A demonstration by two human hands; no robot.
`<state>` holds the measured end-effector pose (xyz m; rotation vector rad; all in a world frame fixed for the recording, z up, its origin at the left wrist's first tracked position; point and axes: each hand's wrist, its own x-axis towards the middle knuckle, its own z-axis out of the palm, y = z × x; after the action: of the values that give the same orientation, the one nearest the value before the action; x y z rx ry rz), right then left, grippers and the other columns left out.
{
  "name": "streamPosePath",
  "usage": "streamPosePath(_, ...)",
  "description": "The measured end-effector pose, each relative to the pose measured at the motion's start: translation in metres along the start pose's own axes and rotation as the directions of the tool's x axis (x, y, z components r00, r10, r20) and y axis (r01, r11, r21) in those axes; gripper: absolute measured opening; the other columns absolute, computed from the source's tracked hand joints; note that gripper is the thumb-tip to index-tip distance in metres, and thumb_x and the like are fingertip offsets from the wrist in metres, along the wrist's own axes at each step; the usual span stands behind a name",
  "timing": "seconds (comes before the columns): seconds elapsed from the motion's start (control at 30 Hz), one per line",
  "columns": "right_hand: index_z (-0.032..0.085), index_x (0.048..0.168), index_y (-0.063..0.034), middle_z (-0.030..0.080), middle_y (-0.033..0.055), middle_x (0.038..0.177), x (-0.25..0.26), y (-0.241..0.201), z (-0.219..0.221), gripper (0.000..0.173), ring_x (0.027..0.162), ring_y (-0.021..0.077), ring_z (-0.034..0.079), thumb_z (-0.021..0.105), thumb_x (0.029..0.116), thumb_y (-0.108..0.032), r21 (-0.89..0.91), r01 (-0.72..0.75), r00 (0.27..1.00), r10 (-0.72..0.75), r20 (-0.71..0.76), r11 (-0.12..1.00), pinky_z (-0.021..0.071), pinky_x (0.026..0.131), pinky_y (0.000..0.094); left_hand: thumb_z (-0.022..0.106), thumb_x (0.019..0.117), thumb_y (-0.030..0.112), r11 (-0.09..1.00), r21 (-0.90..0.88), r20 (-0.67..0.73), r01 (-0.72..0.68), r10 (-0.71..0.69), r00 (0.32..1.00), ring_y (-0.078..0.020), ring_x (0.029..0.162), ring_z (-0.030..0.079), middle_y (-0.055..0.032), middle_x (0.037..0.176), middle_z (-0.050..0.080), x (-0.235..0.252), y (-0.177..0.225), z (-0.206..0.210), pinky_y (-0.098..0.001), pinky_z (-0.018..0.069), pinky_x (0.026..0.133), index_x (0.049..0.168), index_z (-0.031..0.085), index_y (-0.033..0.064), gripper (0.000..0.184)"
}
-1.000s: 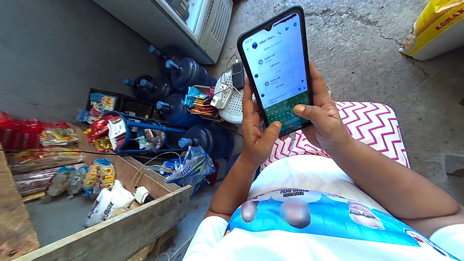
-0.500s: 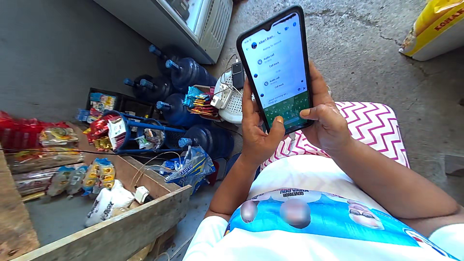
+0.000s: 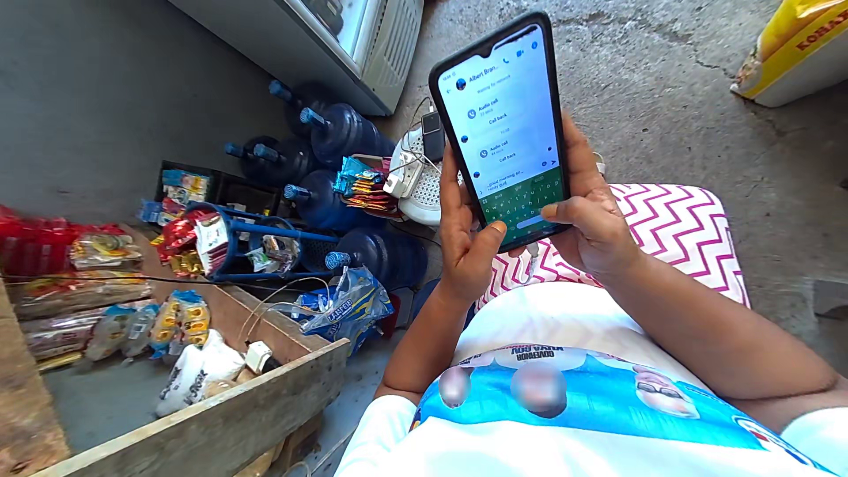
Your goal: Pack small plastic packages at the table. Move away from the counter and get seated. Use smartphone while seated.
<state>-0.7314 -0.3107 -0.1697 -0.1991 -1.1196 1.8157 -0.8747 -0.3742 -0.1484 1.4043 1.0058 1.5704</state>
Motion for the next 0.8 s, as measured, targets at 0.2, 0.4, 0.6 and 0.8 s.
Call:
streamPosePath(0.2,0.016,0.160,-0.0127,0.054,-0.0015,0.139,0.0003,-0.0009,0.0011,0.075,0.118,0.0093,0.064,0.037,0.0909,0.005,-0.016,0.005,1.000,-0.005,-0.028,1.000,0.0614,0.088,0.0282,0.038,0.0846,-0.009,1.000,0.026,-0.006,-0.001,0.001,1.000,-0.0079,0.111,0.063,-0.0040,0.139,0.051,0.0002,0.0007,0.0005,-0.0268,0.0585,0.085,0.162,0.003,0.0126,0.087)
streamPosePath(0.4,0.017,0.160,-0.0157,0.058,-0.0014,0.136,-0.0005,0.0019,0.0002,0.067,0.110,0.0119,0.068,0.045,0.1010,-0.002,0.012,0.013,1.000,-0.013,-0.015,1.000,0.0649,0.074,0.0280,0.040,0.0860,-0.007,1.000,-0.028,0.000,0.009,-0.009,1.000,-0.0074,0.108,0.064,-0.0024,0.137,0.052,0.0001,0.0003,0.0012,-0.0253,0.0601,0.079,0.161,0.004,0.0135,0.086)
streamPosePath(0.6,0.015,0.160,-0.0160,0.055,-0.0028,0.138,-0.0008,0.0012,-0.0016,0.073,0.116,0.0106,0.065,0.044,0.0950,-0.001,0.015,0.002,1.000,-0.002,0.005,1.000,0.0636,0.081,0.0286,0.042,0.0876,-0.005,1.000,-0.015,0.008,-0.009,0.009,1.000,-0.0059,0.113,0.061,-0.0011,0.139,0.051,-0.0009,0.0001,0.0004,-0.0248,0.0571,0.088,0.161,0.001,0.0124,0.086)
streamPosePath(0.8,0.014,0.161,-0.0132,0.057,0.0001,0.137,-0.0013,0.0000,-0.0005,0.089,0.109,0.0109,0.068,0.043,0.0809,0.012,-0.052,0.007,1.000,-0.006,0.008,0.999,0.0645,0.069,0.0277,0.041,0.0860,-0.008,0.999,-0.017,0.015,-0.043,0.044,0.999,-0.0057,0.112,0.062,-0.0018,0.139,0.051,-0.0004,-0.0008,0.0002,-0.0236,0.0575,0.085,0.161,0.003,0.0121,0.086)
